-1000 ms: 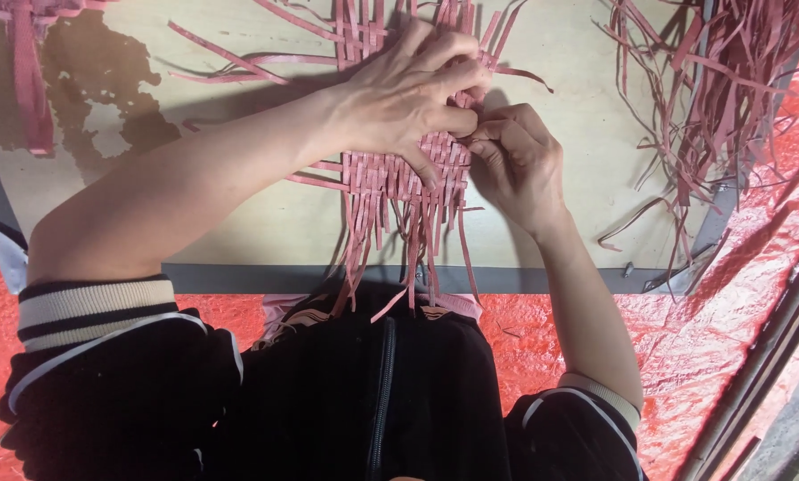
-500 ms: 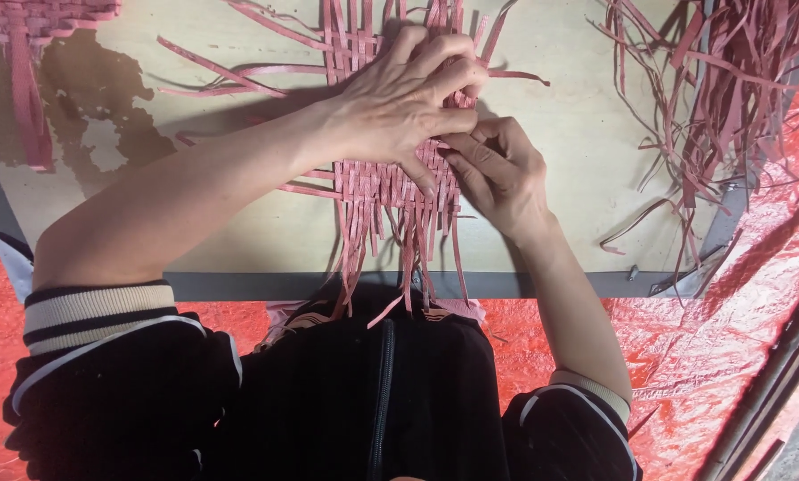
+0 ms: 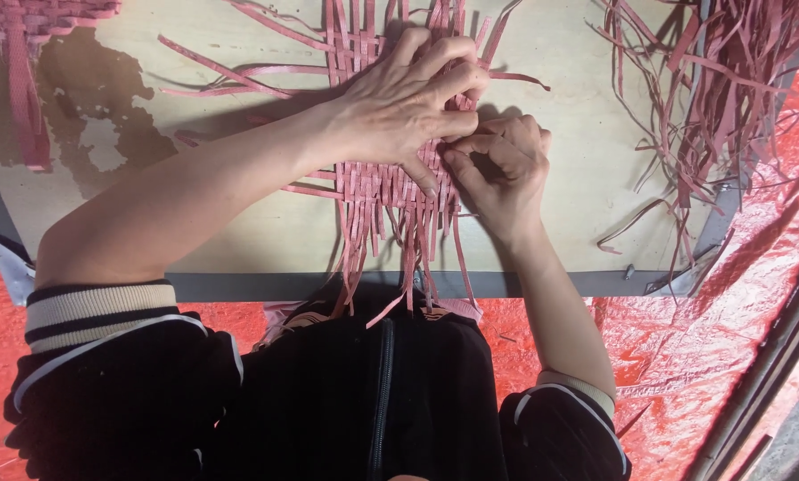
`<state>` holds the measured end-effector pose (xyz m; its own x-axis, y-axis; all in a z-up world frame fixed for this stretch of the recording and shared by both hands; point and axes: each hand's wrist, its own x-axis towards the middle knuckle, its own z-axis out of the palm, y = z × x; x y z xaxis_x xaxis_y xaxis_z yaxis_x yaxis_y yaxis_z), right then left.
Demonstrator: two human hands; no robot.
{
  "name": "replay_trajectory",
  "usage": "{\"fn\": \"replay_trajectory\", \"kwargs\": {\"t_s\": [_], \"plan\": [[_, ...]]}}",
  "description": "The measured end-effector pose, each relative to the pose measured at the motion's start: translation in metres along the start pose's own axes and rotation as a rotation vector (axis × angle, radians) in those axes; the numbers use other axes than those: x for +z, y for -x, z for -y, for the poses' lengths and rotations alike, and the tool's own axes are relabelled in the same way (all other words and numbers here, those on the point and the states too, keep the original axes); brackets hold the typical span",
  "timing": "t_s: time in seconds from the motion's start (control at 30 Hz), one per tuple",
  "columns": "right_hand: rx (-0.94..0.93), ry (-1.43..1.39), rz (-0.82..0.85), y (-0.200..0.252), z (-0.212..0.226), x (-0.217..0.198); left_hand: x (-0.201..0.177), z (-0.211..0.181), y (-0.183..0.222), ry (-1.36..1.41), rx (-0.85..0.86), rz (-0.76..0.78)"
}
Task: Weaving thin pink plastic strips together on a board to create a flat woven object.
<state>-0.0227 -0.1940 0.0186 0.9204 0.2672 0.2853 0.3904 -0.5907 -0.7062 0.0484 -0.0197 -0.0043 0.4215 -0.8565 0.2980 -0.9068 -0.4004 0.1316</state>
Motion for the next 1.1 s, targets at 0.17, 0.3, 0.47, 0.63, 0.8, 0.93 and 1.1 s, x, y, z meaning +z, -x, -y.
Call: {"fn": "replay_trajectory", "kwargs": {"t_s": [0.17,0.3,0.47,0.63,0.8,0.93,1.1], "plan": [[0.059,0.028,-0.056,-0.003,0.012,0.000,-0.002,-0.001,0.001,0.021,-0.007,-0.006],[0.081,0.028,-0.041,-0.002,0.009,0.000,-0.003,-0.001,0.000,0.017,-0.004,-0.018],[-0.108,-0.033,-0.032,-0.003,0.000,-0.001,-0.005,-0.001,0.000,0.035,-0.008,-0.013],[-0.352,-0.042,0.086,-0.003,-0.023,-0.008,0.003,-0.001,0.001,0.080,-0.029,0.031],[-0.584,0.079,0.108,-0.012,-0.018,-0.007,-0.003,-0.001,0.001,0.081,-0.015,-0.026],[-0.495,-0.036,0.149,-0.009,-0.015,-0.010,-0.003,-0.001,0.001,0.026,-0.012,-0.041],[-0.153,-0.059,0.111,-0.003,-0.008,-0.007,0.002,-0.001,0.001,0.061,-0.024,-0.004]]}}
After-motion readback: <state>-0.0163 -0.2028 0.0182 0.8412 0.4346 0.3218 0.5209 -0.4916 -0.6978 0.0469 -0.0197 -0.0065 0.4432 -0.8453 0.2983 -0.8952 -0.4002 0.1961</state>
